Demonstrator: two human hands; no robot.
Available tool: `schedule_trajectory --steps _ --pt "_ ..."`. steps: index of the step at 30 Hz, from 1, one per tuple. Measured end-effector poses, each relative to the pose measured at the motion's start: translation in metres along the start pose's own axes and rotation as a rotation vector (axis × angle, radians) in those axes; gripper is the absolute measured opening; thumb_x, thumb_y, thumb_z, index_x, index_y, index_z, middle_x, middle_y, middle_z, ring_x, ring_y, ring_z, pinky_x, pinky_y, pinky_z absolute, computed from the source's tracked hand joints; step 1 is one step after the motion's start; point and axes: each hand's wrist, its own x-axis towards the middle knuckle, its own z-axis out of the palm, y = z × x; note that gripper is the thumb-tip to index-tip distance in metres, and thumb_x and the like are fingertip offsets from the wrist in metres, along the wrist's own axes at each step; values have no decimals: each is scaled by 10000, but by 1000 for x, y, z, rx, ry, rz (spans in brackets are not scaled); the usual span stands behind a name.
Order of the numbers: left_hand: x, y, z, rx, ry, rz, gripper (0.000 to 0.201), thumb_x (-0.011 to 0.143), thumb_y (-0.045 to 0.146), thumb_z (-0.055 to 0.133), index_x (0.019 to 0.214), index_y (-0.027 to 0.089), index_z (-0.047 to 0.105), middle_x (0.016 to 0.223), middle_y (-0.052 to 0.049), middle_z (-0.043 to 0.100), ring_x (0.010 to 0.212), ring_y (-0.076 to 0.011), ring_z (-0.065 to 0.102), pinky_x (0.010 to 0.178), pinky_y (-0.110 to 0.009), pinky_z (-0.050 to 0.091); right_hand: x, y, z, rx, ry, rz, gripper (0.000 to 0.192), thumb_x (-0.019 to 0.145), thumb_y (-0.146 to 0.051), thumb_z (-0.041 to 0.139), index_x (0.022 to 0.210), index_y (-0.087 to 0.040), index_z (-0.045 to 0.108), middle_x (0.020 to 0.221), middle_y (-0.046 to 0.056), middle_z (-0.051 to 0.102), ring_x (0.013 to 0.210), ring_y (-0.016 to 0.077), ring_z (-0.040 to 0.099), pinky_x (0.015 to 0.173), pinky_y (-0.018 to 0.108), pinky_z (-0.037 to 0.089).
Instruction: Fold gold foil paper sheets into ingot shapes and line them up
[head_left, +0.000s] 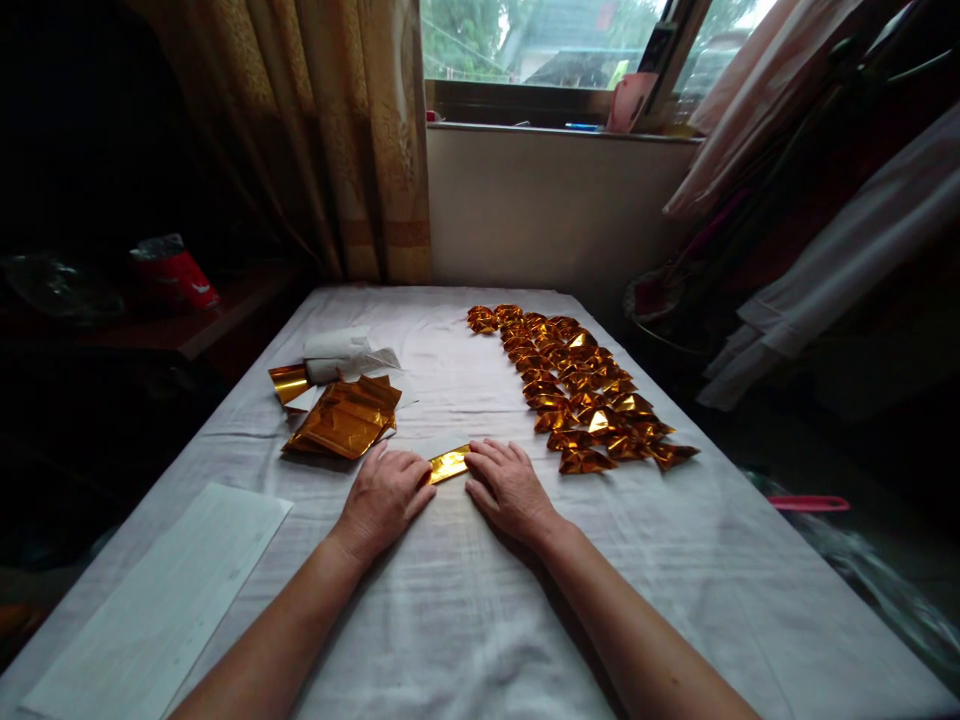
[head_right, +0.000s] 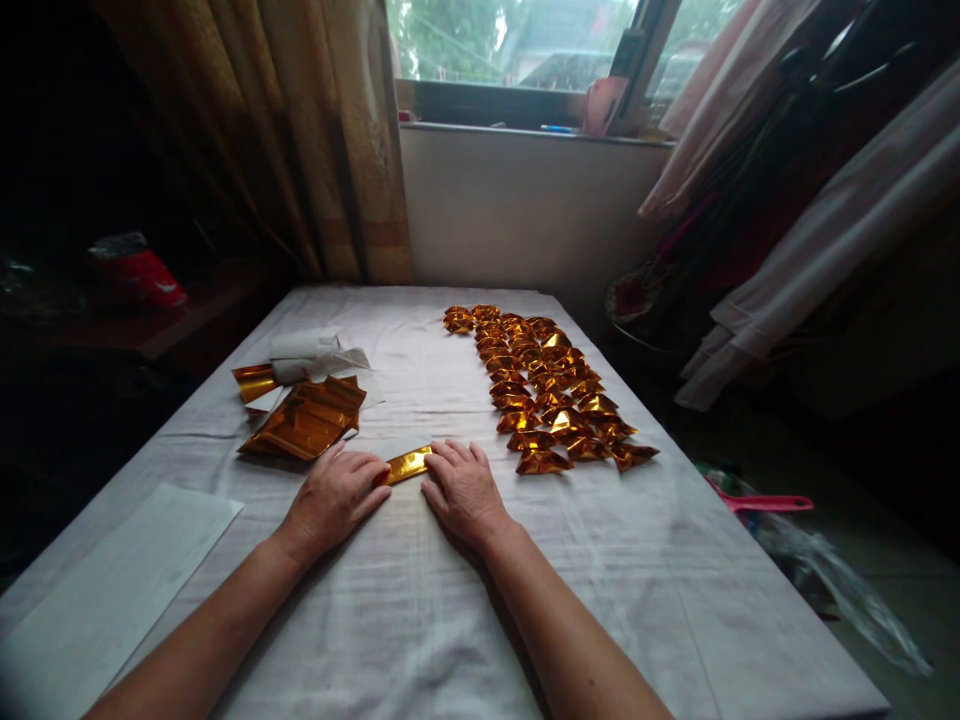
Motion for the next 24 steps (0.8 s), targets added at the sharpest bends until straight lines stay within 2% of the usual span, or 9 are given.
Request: schedule_trajectory --steps 5,11,16,19,21,24 --pt "-2 0 -1 -35 -17 22 149 887 328 597 987 239 663 995 -38 709 943 -213 634 1082 -486 355 13 2 -1 -21 -11 14 343 924 -296 514 1250 -239 604 1439 72 526 1340 275 428 1114 516 270" --pt "-2 1 -1 -75 -4 0 171 914 333 570 1025 254 674 989 -22 714 946 -201 630 1117 -487 318 25 1 7 -63 12 38 360 936 -313 497 1272 -224 590 1453 101 503 1353 286 410 1110 510 278" --pt "1 4 0 -20 53 -10 141 924 321 575 975 267 695 918 11 725 944 -194 626 1177 -512 191 25 -1 12 -81 59 38 388 940 -302 485 1305 -204 572 1452 107 502 1346 290 412 1116 494 276" --pt "3 5 1 -12 98 -16 142 928 315 575 958 266 705 895 16 729 937 -190 629 1178 -509 166 24 -2 14 -74 142 -30 387 917 -260 518 1293 -196 579 1448 109 503 1334 289 412 1119 488 270" --pt "3 6 2 -19 128 -30 135 928 313 580 935 270 707 872 20 729 933 -193 630 1166 -511 164 22 -4 15 -50 203 -115 341 892 -223 551 1225 -205 619 1399 98 549 1289 273 445 1091 453 313" --pt "2 6 5 -32 157 -59 104 919 312 604 922 283 704 867 30 733 963 -208 628 1143 -520 154 18 -9 14 -1 262 -209 220 880 -190 577 1076 -221 672 1175 75 669 1096 229 545 951 366 418"
